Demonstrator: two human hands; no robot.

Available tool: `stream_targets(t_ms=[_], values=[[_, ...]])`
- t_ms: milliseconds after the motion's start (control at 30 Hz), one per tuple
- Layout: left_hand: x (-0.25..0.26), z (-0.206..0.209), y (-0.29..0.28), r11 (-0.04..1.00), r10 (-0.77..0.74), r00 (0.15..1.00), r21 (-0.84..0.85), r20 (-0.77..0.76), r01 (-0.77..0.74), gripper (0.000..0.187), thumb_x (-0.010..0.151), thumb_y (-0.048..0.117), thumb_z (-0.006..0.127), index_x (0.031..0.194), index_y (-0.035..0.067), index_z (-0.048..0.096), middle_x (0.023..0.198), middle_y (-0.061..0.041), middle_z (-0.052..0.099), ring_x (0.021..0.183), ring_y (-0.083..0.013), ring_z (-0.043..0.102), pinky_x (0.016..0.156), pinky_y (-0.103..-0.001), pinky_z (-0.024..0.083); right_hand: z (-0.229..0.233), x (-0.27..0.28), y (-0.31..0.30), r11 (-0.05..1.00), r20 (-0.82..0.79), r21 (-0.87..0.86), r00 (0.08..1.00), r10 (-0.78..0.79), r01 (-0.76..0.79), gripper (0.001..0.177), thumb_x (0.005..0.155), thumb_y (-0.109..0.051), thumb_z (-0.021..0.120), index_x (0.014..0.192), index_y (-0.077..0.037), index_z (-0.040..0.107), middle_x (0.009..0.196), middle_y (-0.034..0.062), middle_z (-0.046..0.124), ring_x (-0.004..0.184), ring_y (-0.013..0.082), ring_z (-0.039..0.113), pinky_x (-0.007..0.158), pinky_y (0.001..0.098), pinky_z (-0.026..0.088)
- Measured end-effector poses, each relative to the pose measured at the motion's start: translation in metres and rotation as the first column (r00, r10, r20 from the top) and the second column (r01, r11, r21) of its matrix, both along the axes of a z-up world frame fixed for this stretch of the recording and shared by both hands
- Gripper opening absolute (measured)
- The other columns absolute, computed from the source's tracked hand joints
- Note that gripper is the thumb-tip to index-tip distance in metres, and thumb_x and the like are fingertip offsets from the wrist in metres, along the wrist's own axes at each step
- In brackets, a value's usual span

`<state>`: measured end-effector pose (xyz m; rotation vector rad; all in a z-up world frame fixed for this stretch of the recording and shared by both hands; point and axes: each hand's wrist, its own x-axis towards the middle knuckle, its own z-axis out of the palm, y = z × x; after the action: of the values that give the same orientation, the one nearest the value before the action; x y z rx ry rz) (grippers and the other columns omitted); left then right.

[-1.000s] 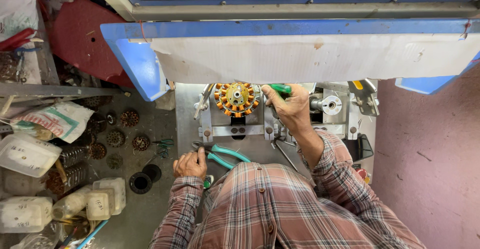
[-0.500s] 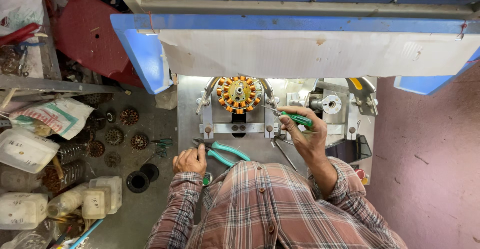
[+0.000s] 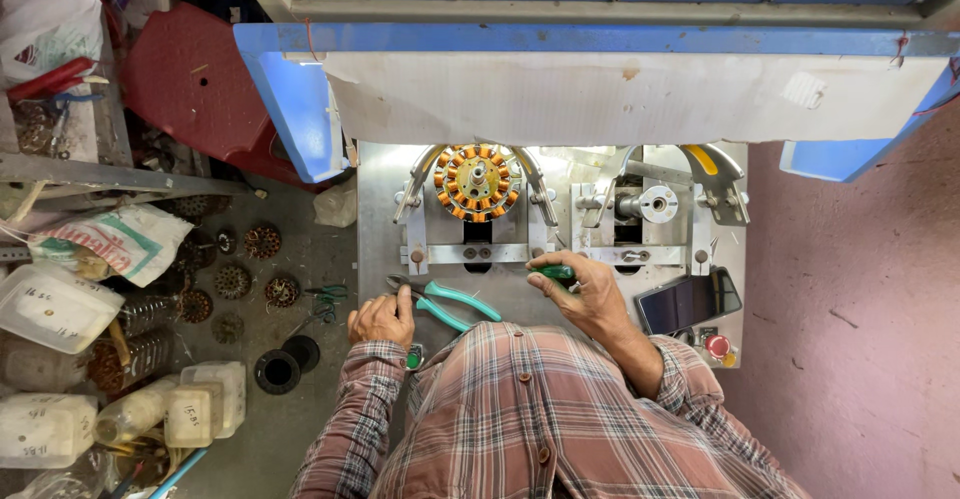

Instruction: The person uses a screwdriver to adjust the copper windings of a motor stator mounted in a jig. They repeatedly probe and manipulate the coils with the tool, occasionally using pliers to assist. The task involves precise manual adjustment of the electrical component.

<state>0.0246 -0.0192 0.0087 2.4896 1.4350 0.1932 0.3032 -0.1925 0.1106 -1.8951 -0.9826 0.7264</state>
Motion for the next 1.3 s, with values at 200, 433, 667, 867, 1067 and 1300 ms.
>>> stream_targets(t_ms=[200, 433, 667, 867, 1067, 1300], values=[[-0.001, -0.002, 0.0, 1.0, -0.001, 1.0, -0.011, -0.003, 0.001, 0.047, 0.1, 0.044, 0.058, 0.069, 0.012, 0.072, 0.076, -0.002, 0.072, 0.077, -0.0237, 0.067, 0.074, -0.041, 0.046, 0.004, 0.001, -0.001, 1.0, 0.061, -0.001, 0.998, 0.002, -0.002, 0.023, 0.088, -0.027, 0.078, 0.106, -0.013, 0.076, 0.099, 0.0053, 0.08, 0.077, 0.0147, 0.076, 0.063, 0.0274, 0.06], [-0.002, -0.006, 0.0, 0.999, 0.011, 1.0, -0.03, -0.008, -0.011, 0.049, 0.1, 0.045, 0.058, 0.069, 0.011, 0.073, 0.076, -0.003, 0.073, 0.077, -0.0237, 0.067, 0.075, -0.041, 0.046, 0.003, 0.006, 0.001, 0.999, 0.072, 0.048, 0.997, 0.001, -0.004, 0.022, 0.09, -0.024, 0.077, 0.108, -0.012, 0.074, 0.098, 0.0038, 0.08, 0.079, 0.0114, 0.076, 0.063, 0.0243, 0.062], [-0.003, -0.006, 0.001, 1.0, 0.002, 1.0, -0.024, -0.019, -0.003, 0.048, 0.1, 0.045, 0.057, 0.07, 0.011, 0.073, 0.077, -0.003, 0.074, 0.077, -0.0238, 0.068, 0.076, -0.041, 0.047, 0.014, 0.008, 0.007, 1.0, 0.043, 0.023, 0.999, -0.021, 0.02, 0.022, 0.09, -0.025, 0.076, 0.109, -0.013, 0.074, 0.09, 0.0026, 0.08, 0.076, 0.0104, 0.076, 0.06, 0.0248, 0.06], [-0.002, -0.003, 0.0, 1.0, -0.004, 1.0, -0.019, -0.008, 0.004, 0.048, 0.1, 0.044, 0.058, 0.069, 0.012, 0.072, 0.076, -0.003, 0.073, 0.078, -0.0247, 0.067, 0.076, -0.042, 0.047, 0.023, 0.008, 0.011, 0.999, 0.065, 0.039, 0.998, -0.026, 0.023, 0.022, 0.09, -0.025, 0.077, 0.109, -0.013, 0.074, 0.087, 0.0024, 0.079, 0.074, 0.0102, 0.075, 0.06, 0.0244, 0.059], [-0.002, -0.005, 0.002, 1.0, -0.008, 1.0, 0.007, 0.009, 0.008, 0.047, 0.099, 0.044, 0.058, 0.069, 0.012, 0.072, 0.075, -0.003, 0.072, 0.076, -0.024, 0.067, 0.074, -0.042, 0.047, 0.026, 0.01, 0.014, 0.997, 0.073, 0.079, 0.997, -0.02, 0.015, 0.023, 0.09, -0.024, 0.078, 0.109, -0.012, 0.074, 0.089, 0.0024, 0.079, 0.076, 0.0103, 0.075, 0.064, 0.0248, 0.059], [-0.002, -0.003, 0.001, 1.0, -0.006, 1.0, -0.002, -0.001, 0.006, 0.047, 0.1, 0.044, 0.058, 0.068, 0.012, 0.071, 0.074, -0.002, 0.072, 0.076, -0.0236, 0.067, 0.074, -0.041, 0.047, 0.024, 0.011, 0.013, 0.995, 0.091, 0.086, 0.995, -0.05, 0.042, 0.022, 0.09, -0.023, 0.078, 0.108, -0.012, 0.075, 0.092, 0.0036, 0.079, 0.078, 0.0112, 0.076, 0.064, 0.0254, 0.06]])
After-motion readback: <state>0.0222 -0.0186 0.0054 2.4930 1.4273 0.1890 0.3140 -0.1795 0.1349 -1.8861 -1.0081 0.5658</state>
